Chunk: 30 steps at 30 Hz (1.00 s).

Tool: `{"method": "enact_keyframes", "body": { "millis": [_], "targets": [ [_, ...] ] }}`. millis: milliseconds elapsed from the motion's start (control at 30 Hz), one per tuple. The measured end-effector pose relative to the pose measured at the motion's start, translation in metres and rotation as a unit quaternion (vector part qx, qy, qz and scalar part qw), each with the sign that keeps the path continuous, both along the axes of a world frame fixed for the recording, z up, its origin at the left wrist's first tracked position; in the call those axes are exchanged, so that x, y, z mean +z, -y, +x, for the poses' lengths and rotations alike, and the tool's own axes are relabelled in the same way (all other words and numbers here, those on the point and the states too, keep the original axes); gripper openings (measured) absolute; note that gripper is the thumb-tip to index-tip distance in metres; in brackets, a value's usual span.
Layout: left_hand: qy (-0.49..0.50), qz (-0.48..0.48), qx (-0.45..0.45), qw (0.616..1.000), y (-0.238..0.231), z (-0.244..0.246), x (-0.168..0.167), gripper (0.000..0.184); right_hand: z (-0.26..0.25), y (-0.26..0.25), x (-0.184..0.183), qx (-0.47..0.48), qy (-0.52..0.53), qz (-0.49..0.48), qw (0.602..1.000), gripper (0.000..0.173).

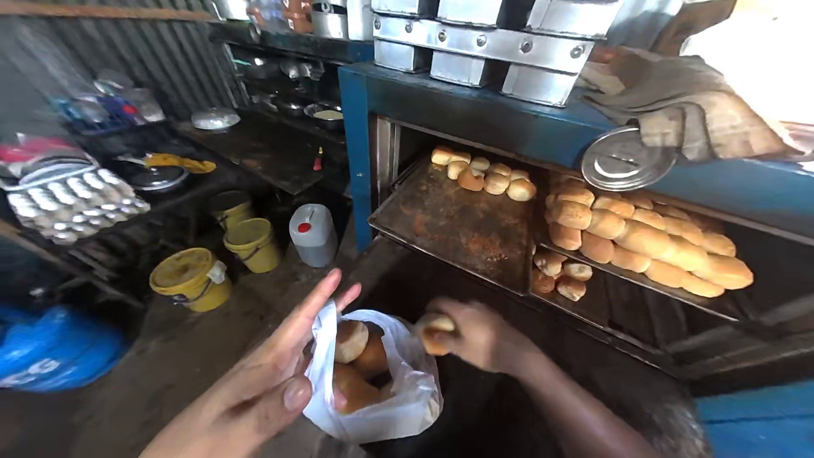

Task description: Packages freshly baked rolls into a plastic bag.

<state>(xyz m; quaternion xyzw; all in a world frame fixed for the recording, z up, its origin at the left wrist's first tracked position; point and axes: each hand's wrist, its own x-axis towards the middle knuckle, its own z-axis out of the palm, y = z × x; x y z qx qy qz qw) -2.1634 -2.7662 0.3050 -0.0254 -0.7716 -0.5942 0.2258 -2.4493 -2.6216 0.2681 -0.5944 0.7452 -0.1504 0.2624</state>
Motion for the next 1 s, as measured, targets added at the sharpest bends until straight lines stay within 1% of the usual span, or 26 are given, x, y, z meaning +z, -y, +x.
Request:
{"method": "enact_keyframes", "body": {
  "millis": [33, 67, 100, 133, 167, 200, 233, 300, 367, 400, 433, 500, 567, 600, 633, 667, 700, 733, 767, 800, 833, 867, 900, 933, 967, 1000],
  "targets": [
    [-0.001, 0.007, -0.005, 1.0, -0.001, -0.002, 0.0, 0.09, -0.003, -0.005, 0.013, 0.006, 0.007, -0.065, 0.998, 0.044],
    [-0.004, 0.014, -0.01, 1.0, -0.002, -0.005, 0.001, 0.091, 0.0, -0.007, 0.023, 0.041, 0.044, -0.124, 0.99, 0.041],
    [-0.009, 0.018, -0.01, 1.0, -0.006, -0.009, 0.002, 0.092, 0.008, -0.003, 0.025, 0.101, 0.11, -0.17, 0.974, 0.038],
    [-0.017, 0.019, -0.011, 1.0, -0.01, -0.013, 0.004, 0.093, 0.022, 0.008, 0.021, 0.165, 0.192, -0.186, 0.95, 0.037],
    [-0.024, 0.019, -0.022, 0.999, -0.013, -0.016, 0.008, 0.094, 0.036, 0.022, 0.011, 0.213, 0.257, -0.174, 0.926, 0.036],
    [-0.03, 0.017, -0.027, 0.999, -0.015, -0.016, 0.012, 0.095, 0.046, 0.036, 0.0, 0.234, 0.28, -0.16, 0.917, 0.035],
    [-0.029, 0.017, -0.022, 0.999, -0.015, -0.014, 0.016, 0.095, 0.05, 0.045, -0.007, 0.232, 0.258, -0.15, 0.926, 0.035],
    [-0.015, 0.025, 0.008, 1.0, -0.009, -0.006, 0.014, 0.092, 0.042, 0.046, -0.004, 0.194, 0.15, -0.116, 0.963, 0.04],
    [-0.016, 0.06, 0.033, 0.998, 0.002, 0.0, -0.001, 0.087, 0.028, 0.035, 0.008, 0.162, 0.011, -0.016, 0.987, 0.057],
    [-0.015, 0.08, 0.05, 0.995, 0.006, 0.0, -0.007, 0.085, 0.021, 0.03, 0.013, 0.159, -0.067, 0.039, 0.984, 0.064],
    [-0.009, 0.087, 0.083, 0.993, 0.01, -0.001, -0.01, 0.082, 0.015, 0.025, 0.021, 0.162, -0.129, 0.088, 0.974, 0.066],
    [0.017, 0.049, 0.197, 0.979, 0.018, -0.008, -0.005, 0.07, 0.003, 0.011, 0.045, 0.171, -0.181, 0.143, 0.958, 0.065],
    [0.072, -0.061, 0.3, 0.949, 0.025, -0.023, 0.013, 0.057, -0.012, -0.013, 0.076, 0.201, -0.164, 0.1, 0.961, 0.051],
    [0.104, -0.127, 0.321, 0.933, 0.028, -0.035, 0.026, 0.052, -0.013, -0.024, 0.097, 0.213, -0.127, 0.09, 0.965, 0.042],
    [0.127, -0.18, 0.32, 0.922, 0.029, -0.049, 0.04, 0.048, -0.008, -0.034, 0.118, 0.227, -0.081, 0.079, 0.967, 0.034],
    [0.138, -0.227, 0.31, 0.913, 0.028, -0.066, 0.053, 0.047, -0.001, -0.04, 0.134, 0.253, -0.036, 0.046, 0.966, 0.03],
    [0.136, -0.272, 0.294, 0.906, 0.024, -0.084, 0.065, 0.048, 0.009, -0.041, 0.147, 0.282, -0.003, -0.006, 0.959, 0.031],
    [0.122, -0.31, 0.27, 0.903, 0.019, -0.099, 0.073, 0.049, 0.02, -0.038, 0.153, 0.299, 0.002, -0.084, 0.951, 0.031],
    [0.087, -0.335, 0.24, 0.907, 0.015, -0.111, 0.076, 0.05, 0.029, -0.03, 0.153, 0.299, -0.023, -0.189, 0.935, 0.026],
    [0.034, -0.334, 0.214, 0.917, 0.011, -0.119, 0.071, 0.052, 0.034, -0.018, 0.149, 0.284, -0.074, -0.289, 0.912, 0.02],
    [-0.007, -0.275, 0.194, 0.942, 0.006, -0.123, 0.061, 0.052, 0.035, -0.003, 0.143, 0.25, -0.128, -0.361, 0.889, 0.018],
    [-0.029, -0.159, 0.165, 0.973, -0.002, -0.123, 0.048, 0.045, 0.034, 0.01, 0.137, 0.209, -0.157, -0.392, 0.882, 0.017],
    [-0.061, -0.014, 0.13, 0.99, -0.01, -0.123, 0.031, 0.038, 0.032, 0.021, 0.13, 0.165, -0.151, -0.385, 0.895, 0.016],
    [-0.087, 0.138, 0.104, 0.981, -0.017, -0.123, 0.012, 0.038, 0.029, 0.029, 0.12, 0.117, -0.113, -0.35, 0.923, 0.017],
    [-0.103, 0.259, 0.098, 0.955, -0.023, -0.123, -0.006, 0.039, 0.025, 0.037, 0.106, 0.071, -0.058, -0.298, 0.95, 0.019],
    [-0.104, 0.325, 0.122, 0.932, -0.028, -0.122, -0.021, 0.038, 0.021, 0.045, 0.088, 0.036, 0.007, -0.246, 0.968, 0.021]
  ]
}}
